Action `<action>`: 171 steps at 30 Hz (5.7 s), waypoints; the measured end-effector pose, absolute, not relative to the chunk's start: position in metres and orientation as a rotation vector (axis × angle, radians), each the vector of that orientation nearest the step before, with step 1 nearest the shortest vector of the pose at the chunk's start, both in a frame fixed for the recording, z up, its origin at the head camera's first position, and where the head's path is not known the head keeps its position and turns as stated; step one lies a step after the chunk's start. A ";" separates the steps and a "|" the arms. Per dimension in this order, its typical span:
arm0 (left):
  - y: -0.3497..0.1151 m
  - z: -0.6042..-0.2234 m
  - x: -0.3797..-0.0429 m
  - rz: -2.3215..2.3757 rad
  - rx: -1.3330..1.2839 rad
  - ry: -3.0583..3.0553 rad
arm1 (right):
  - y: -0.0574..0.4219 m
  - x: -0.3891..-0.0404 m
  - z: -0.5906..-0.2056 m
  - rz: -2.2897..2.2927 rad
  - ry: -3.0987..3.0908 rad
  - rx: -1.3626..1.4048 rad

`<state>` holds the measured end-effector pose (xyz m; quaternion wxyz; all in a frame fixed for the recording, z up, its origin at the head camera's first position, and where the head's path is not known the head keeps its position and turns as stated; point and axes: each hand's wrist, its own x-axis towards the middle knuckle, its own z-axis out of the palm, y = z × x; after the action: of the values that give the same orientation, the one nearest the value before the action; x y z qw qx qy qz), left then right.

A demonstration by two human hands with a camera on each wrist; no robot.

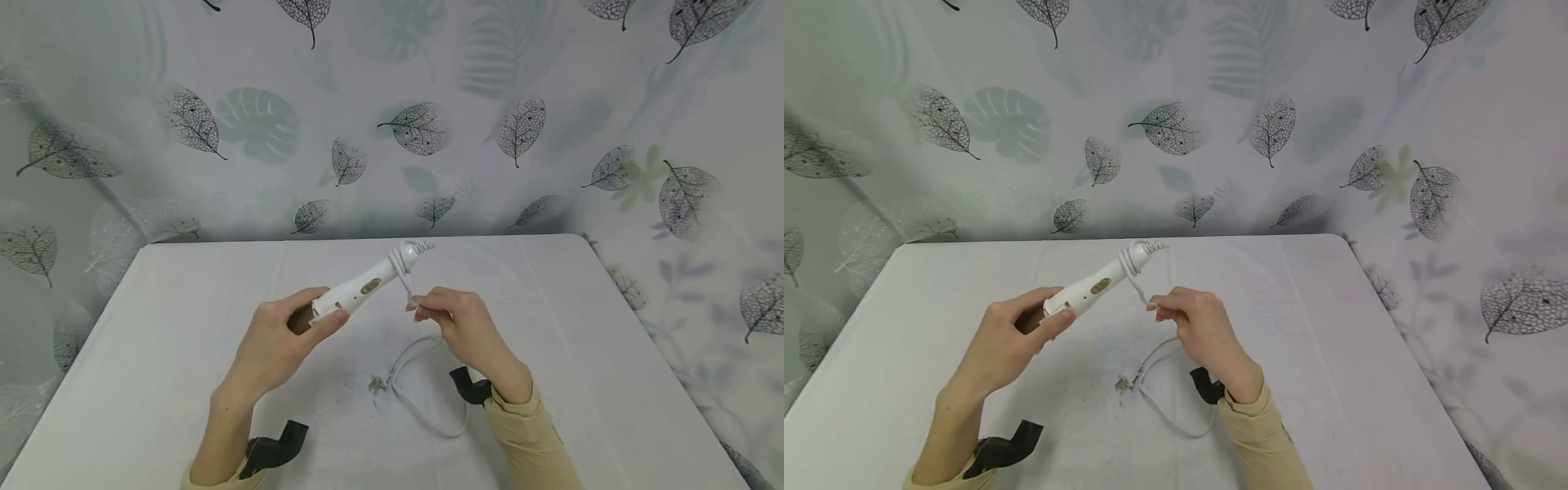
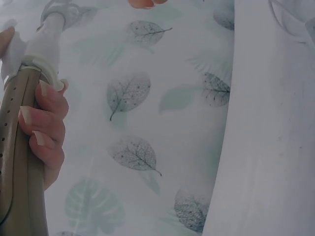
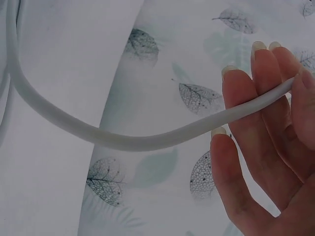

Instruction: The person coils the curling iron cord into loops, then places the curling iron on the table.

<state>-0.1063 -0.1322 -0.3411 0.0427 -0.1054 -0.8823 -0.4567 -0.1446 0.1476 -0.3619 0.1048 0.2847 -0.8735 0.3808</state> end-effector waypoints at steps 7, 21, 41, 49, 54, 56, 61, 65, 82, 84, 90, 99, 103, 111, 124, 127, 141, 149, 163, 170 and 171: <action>-0.133 -0.344 -0.104 -1.481 -0.502 -2.723 | 0.147 -0.144 -0.362 1.043 -2.606 0.739; -0.130 -0.345 -0.101 -1.590 -0.719 -2.815 | 0.152 -0.148 -0.364 1.068 -2.398 0.847; -0.132 -0.343 -0.103 -1.577 -0.950 -2.873 | 0.153 -0.152 -0.363 1.016 -2.301 0.805; -0.134 -0.342 -0.104 -1.585 -0.935 -2.919 | 0.155 -0.153 -0.361 0.962 -2.314 0.817; -0.134 -0.342 -0.104 -1.536 -0.891 -2.979 | 0.159 -0.150 -0.360 1.007 -2.401 0.837; -0.134 -0.343 -0.105 -1.508 -0.865 -3.011 | 0.160 -0.149 -0.360 1.021 -2.420 0.846; -0.133 -0.344 -0.107 -1.460 -0.769 -3.105 | 0.161 -0.149 -0.360 0.999 -2.410 0.866; -0.133 -0.345 -0.107 -1.409 -0.666 -3.175 | 0.160 -0.148 -0.359 0.998 -2.374 0.903; -0.132 -0.349 -0.109 -1.206 -0.416 -3.261 | 0.154 -0.145 -0.359 1.033 -2.342 0.984; -0.132 -0.349 -0.109 -1.184 -0.379 -3.265 | 0.153 -0.145 -0.359 1.037 -2.337 0.990; -0.132 -0.348 -0.109 -1.141 -0.276 -3.270 | 0.149 -0.143 -0.358 1.038 -2.342 1.001; -0.131 -0.348 -0.110 -1.080 -0.213 -3.225 | 0.143 -0.140 -0.360 1.076 -2.291 1.049; -0.131 -0.348 -0.110 -1.023 -0.177 -3.188 | 0.142 -0.141 -0.360 1.094 -2.255 1.056; -0.133 -0.349 -0.111 -1.007 -0.160 -3.162 | 0.140 -0.142 -0.360 1.101 -2.240 1.052; -0.128 -0.348 -0.112 -0.944 -0.141 -3.100 | 0.139 -0.141 -0.359 1.103 -2.263 0.955; -0.126 -0.347 -0.111 -0.923 -0.133 -3.091 | 0.142 -0.140 -0.357 1.113 -2.290 0.917; -0.123 -0.344 -0.110 -0.918 -0.030 -3.041 | 0.140 -0.139 -0.357 1.071 -2.402 0.800; -0.125 -0.339 -0.109 -1.031 0.086 -2.991 | 0.140 -0.140 -0.358 1.096 -2.408 0.784; -0.127 -0.343 -0.111 -1.082 0.091 -2.887 | 0.143 -0.142 -0.357 1.142 -2.375 0.768; -0.131 -0.343 -0.112 -1.119 0.097 -2.811 | 0.144 -0.142 -0.357 1.257 -2.363 0.725; -0.131 -0.343 -0.112 -1.120 0.102 -2.801 | 0.144 -0.142 -0.358 1.265 -2.360 0.717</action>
<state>-0.1122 -0.1313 -0.3435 0.0614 0.0338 -0.9262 -0.3704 -0.1425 0.1435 -0.3578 0.1835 0.2543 -0.8369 0.4487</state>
